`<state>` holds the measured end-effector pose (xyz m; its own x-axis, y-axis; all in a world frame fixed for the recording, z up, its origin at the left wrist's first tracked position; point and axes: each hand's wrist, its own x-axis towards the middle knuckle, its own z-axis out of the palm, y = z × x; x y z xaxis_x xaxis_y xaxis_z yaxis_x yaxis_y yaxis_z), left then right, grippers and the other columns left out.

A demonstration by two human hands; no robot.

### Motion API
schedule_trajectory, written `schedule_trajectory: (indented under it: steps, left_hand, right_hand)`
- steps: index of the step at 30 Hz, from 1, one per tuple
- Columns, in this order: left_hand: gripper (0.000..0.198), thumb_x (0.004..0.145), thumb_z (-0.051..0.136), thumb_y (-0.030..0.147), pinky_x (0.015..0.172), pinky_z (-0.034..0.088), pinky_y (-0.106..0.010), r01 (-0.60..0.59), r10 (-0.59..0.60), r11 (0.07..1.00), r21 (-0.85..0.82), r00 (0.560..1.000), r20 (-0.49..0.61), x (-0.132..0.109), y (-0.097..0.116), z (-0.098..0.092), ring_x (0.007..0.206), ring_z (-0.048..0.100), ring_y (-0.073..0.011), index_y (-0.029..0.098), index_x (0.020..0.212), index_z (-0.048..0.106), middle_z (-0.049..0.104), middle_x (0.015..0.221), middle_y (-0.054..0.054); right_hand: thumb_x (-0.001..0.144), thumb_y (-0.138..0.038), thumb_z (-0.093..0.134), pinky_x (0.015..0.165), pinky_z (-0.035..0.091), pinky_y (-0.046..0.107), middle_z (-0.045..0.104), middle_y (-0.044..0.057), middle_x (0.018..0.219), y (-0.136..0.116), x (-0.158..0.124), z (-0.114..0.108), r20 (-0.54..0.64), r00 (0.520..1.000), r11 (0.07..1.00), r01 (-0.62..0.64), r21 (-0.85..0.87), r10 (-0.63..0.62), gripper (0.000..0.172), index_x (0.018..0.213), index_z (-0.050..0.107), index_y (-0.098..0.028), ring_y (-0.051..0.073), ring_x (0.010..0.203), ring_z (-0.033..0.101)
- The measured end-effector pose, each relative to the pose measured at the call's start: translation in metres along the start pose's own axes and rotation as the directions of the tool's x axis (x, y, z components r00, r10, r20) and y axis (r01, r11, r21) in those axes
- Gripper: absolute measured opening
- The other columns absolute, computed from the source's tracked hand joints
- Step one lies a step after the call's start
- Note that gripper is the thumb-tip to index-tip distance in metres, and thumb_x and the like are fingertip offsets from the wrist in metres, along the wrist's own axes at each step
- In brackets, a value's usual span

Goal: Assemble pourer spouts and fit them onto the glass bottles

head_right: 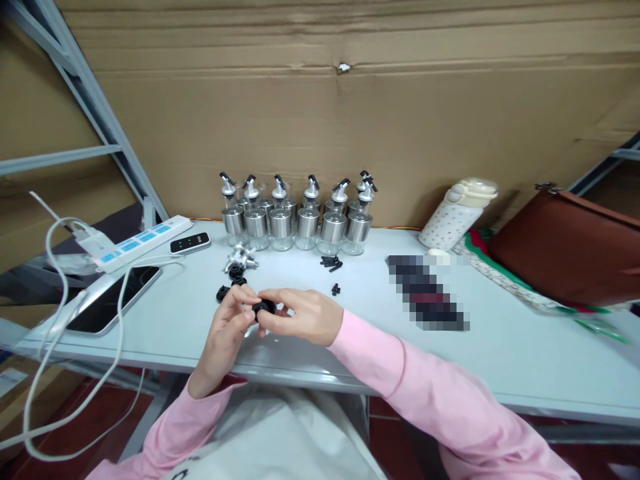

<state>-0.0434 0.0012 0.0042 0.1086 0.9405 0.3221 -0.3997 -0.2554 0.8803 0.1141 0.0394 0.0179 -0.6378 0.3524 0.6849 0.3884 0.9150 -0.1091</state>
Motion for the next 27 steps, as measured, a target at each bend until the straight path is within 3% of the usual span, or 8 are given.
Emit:
schedule_trajectory:
  steps: [8, 13, 20, 25, 27]
  left_hand:
    - [0.004, 0.076, 0.058, 0.024, 0.050, 0.042, -0.021, -0.004, 0.004, 1.000, 0.010, 1.000, -0.016, 0.000, -0.002, -0.001, 0.056, 0.050, -0.0081, 0.020, 0.077, 0.056, 0.044, 0.077, 0.002]
    - [0.004, 0.075, 0.059, 0.023, 0.051, 0.041, -0.021, 0.011, -0.010, 1.000, 0.018, 0.999, -0.042, 0.000, 0.001, 0.001, 0.055, 0.048, -0.0076, 0.020, 0.075, 0.056, 0.044, 0.075, 0.003]
    - [0.005, 0.075, 0.059, 0.023, 0.051, 0.042, -0.021, 0.033, -0.032, 0.999, 0.009, 0.999, -0.038, 0.000, 0.002, 0.002, 0.055, 0.048, -0.0074, 0.019, 0.073, 0.056, 0.044, 0.075, 0.003]
    - [0.004, 0.078, 0.058, 0.023, 0.056, 0.046, -0.024, -0.032, 0.033, 0.999, 0.021, 0.998, -0.061, 0.000, 0.002, 0.003, 0.059, 0.053, -0.0084, 0.021, 0.081, 0.055, 0.047, 0.081, 0.002]
    - [0.007, 0.078, 0.057, 0.023, 0.062, 0.048, -0.026, -0.072, 0.077, 0.996, 0.051, 0.991, -0.112, 0.000, 0.002, 0.004, 0.064, 0.056, -0.0100, 0.021, 0.084, 0.055, 0.049, 0.086, 0.001]
  right_hand:
    - [0.090, -0.026, 0.038, 0.052, 0.050, 0.018, 0.069, 0.006, 0.092, 0.001, 0.001, -0.004, 0.034, 0.997, 0.998, 0.064, -0.007, -0.063, 0.028, 0.105, 0.059, -0.016, 0.010, 0.061, 0.062]
    - [0.091, -0.022, 0.036, 0.057, 0.052, 0.019, 0.068, 0.006, 0.097, 0.005, -0.003, -0.007, 0.092, 0.993, 0.997, 0.079, 0.012, -0.079, 0.027, 0.104, 0.060, -0.019, 0.011, 0.073, 0.065]
    - [0.090, -0.016, 0.035, 0.064, 0.053, 0.021, 0.065, 0.010, 0.105, 0.006, -0.006, -0.008, 0.087, 0.989, 0.992, 0.122, -0.013, -0.121, 0.027, 0.105, 0.058, -0.016, 0.013, 0.083, 0.065]
    - [0.084, -0.014, 0.044, 0.069, 0.053, 0.023, 0.062, 0.011, 0.111, 0.011, -0.001, -0.004, -0.046, 0.991, 0.983, 0.129, 0.134, -0.124, 0.026, 0.108, 0.052, -0.019, 0.015, 0.089, 0.063]
    - [0.078, -0.014, 0.048, 0.069, 0.053, 0.026, 0.059, 0.013, 0.111, 0.010, 0.003, -0.005, -0.116, 0.993, 0.962, 0.038, 0.271, -0.006, 0.034, 0.113, 0.046, -0.017, 0.016, 0.091, 0.061]
